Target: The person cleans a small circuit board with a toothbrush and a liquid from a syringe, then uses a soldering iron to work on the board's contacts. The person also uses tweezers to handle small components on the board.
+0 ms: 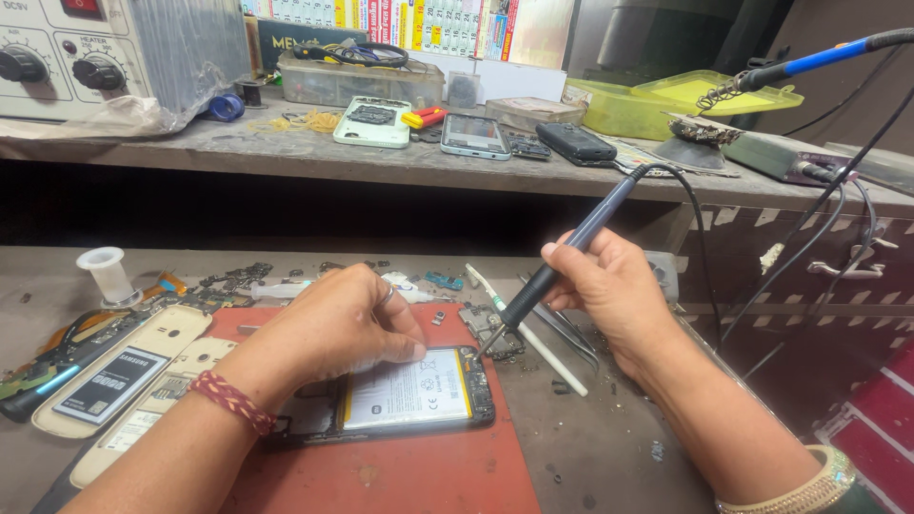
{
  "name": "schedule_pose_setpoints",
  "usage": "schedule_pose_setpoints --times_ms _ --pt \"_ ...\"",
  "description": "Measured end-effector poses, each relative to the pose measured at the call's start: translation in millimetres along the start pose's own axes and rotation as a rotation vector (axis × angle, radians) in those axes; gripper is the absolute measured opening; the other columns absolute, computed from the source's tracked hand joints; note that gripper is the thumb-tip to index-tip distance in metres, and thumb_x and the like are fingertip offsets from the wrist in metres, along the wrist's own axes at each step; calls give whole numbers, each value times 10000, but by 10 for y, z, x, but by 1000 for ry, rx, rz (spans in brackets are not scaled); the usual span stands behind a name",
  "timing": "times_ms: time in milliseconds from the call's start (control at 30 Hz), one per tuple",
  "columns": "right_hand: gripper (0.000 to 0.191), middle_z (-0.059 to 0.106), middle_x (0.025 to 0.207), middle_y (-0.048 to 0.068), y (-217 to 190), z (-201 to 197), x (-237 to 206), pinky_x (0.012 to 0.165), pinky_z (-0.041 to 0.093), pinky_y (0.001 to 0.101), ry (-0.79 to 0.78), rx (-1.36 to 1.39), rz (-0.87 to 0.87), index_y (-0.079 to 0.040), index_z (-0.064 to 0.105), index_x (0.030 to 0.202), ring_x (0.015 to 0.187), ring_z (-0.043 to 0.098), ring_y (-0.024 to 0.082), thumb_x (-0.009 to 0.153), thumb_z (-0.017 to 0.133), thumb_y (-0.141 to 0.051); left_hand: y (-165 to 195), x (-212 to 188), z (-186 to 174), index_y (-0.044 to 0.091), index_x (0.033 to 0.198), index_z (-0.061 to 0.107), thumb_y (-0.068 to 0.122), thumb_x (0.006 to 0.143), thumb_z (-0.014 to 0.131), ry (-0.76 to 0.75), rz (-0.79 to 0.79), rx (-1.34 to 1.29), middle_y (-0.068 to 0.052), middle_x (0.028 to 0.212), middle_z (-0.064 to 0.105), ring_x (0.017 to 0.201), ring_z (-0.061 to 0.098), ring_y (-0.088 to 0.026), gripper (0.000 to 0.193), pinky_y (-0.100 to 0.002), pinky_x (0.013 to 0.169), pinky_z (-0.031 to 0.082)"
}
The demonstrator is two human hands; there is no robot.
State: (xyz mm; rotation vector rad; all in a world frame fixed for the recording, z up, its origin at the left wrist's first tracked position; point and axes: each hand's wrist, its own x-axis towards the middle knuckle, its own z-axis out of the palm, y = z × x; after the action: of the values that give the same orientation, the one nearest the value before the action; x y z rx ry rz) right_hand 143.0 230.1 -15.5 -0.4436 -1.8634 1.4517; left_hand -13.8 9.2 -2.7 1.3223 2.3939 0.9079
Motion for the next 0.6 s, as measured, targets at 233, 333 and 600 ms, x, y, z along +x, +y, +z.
schedule_pose_setpoints --times_ms 233,333,600 --pt "117 691 731 42 -9 -6 -15 591 521 250 -7 -15 4 -78 627 928 630 641 101 919 689 -177 2 -13 -5 134 803 850 228 704 890 1 2 2 -80 772 807 733 750 -169 143 -329 725 567" --pt "115 689 732 40 -2 -3 -11 588 522 251 -7 -9 5 -82 626 928 628 641 101 916 688 -178 -6 -13 -5 136 809 851 231 701 891 3 12 9 -82 769 805 730 752 -171 149 -326 724 570" --pt "116 691 733 44 2 -12 -3 587 524 251 -15 -6 1 -78 626 929 632 646 106 914 688 -174 2 -7 -3 141 817 849 238 702 893 0 3 22 -93 765 800 727 748 -179 156 -338 720 566"
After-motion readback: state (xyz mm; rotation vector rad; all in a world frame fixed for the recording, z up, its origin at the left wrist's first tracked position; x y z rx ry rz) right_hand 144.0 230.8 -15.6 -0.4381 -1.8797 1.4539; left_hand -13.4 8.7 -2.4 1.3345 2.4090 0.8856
